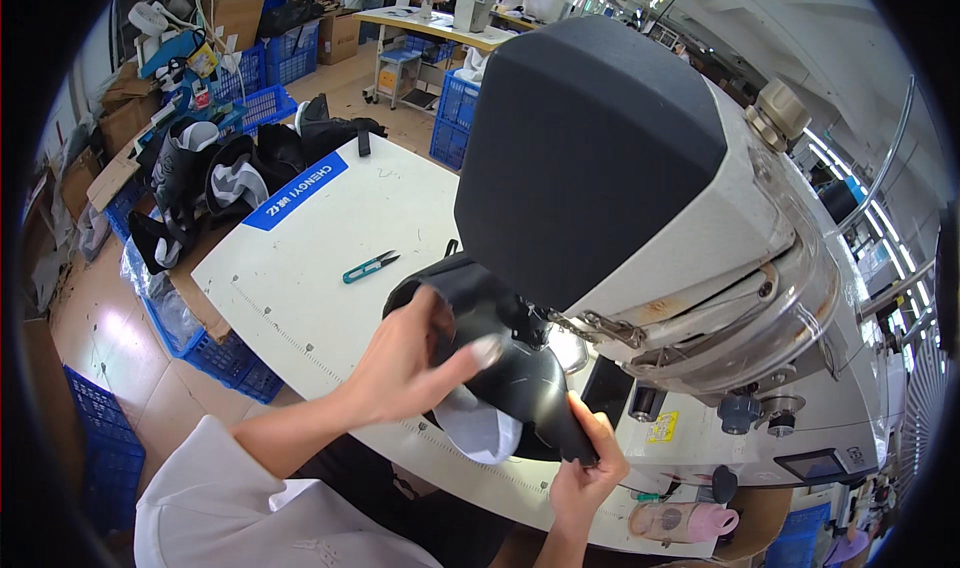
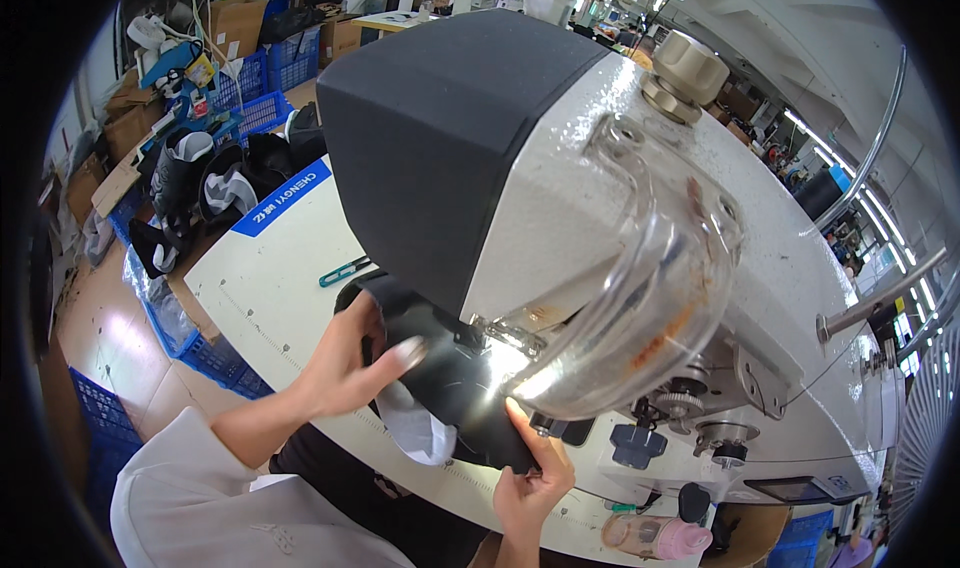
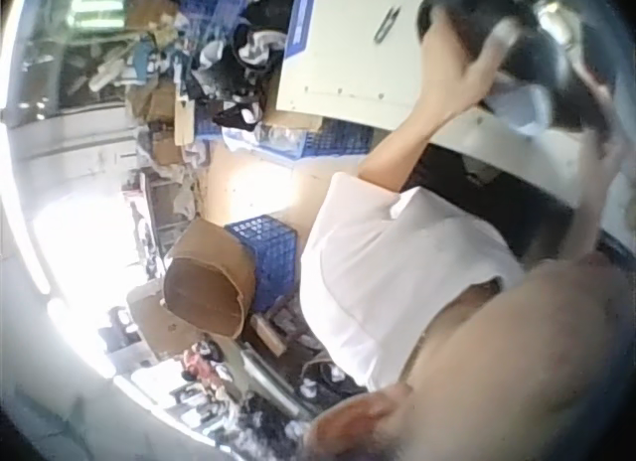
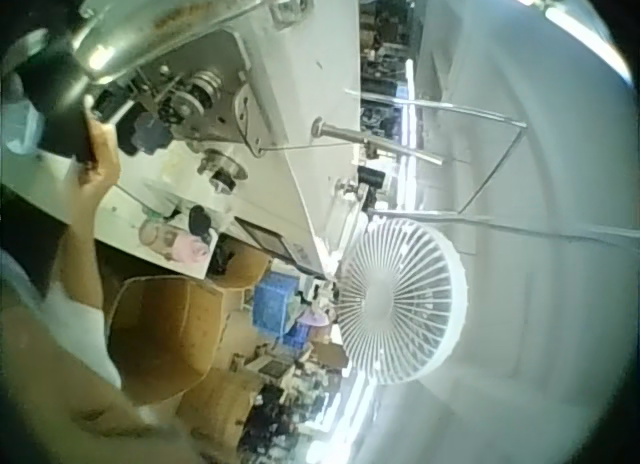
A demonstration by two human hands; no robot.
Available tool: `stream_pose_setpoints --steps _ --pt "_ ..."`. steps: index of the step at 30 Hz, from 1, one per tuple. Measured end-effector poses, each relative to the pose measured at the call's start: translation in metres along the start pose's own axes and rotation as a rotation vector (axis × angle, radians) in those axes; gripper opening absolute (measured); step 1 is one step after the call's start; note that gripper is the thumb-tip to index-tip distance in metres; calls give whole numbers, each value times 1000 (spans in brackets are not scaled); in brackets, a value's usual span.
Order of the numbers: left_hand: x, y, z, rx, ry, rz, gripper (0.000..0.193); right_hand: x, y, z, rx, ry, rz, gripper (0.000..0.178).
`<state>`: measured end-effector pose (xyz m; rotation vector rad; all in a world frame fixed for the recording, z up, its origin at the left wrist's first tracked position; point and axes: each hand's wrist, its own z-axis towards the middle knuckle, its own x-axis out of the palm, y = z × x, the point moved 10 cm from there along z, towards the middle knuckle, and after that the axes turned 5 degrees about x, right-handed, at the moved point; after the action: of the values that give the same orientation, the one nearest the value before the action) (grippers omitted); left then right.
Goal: The person picks up a shoe upper component, sews along its seams using a sewing machine, and trims thread from the component using thread snips.
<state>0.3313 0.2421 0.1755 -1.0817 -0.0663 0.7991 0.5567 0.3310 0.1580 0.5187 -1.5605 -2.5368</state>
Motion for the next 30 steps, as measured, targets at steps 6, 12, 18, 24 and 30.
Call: stream_pose_setpoints --steps 6,12,18,24,30 --pt "20 -10 44 100 107 52 28 -7 33 15 -175 100 -99 35" --pt "37 8 41 5 212 -94 39 1 19 3 -127 123 -94 32" --pt "47 10 47 20 365 -146 51 -164 66 -29 -65 -334 -316 17" --pt "51 3 45 5 433 -161 55 -409 116 -17 -502 -1162 -818 30" --pt "50 8 44 -75 414 -134 56 -575 5 37 52 -957 68 34"
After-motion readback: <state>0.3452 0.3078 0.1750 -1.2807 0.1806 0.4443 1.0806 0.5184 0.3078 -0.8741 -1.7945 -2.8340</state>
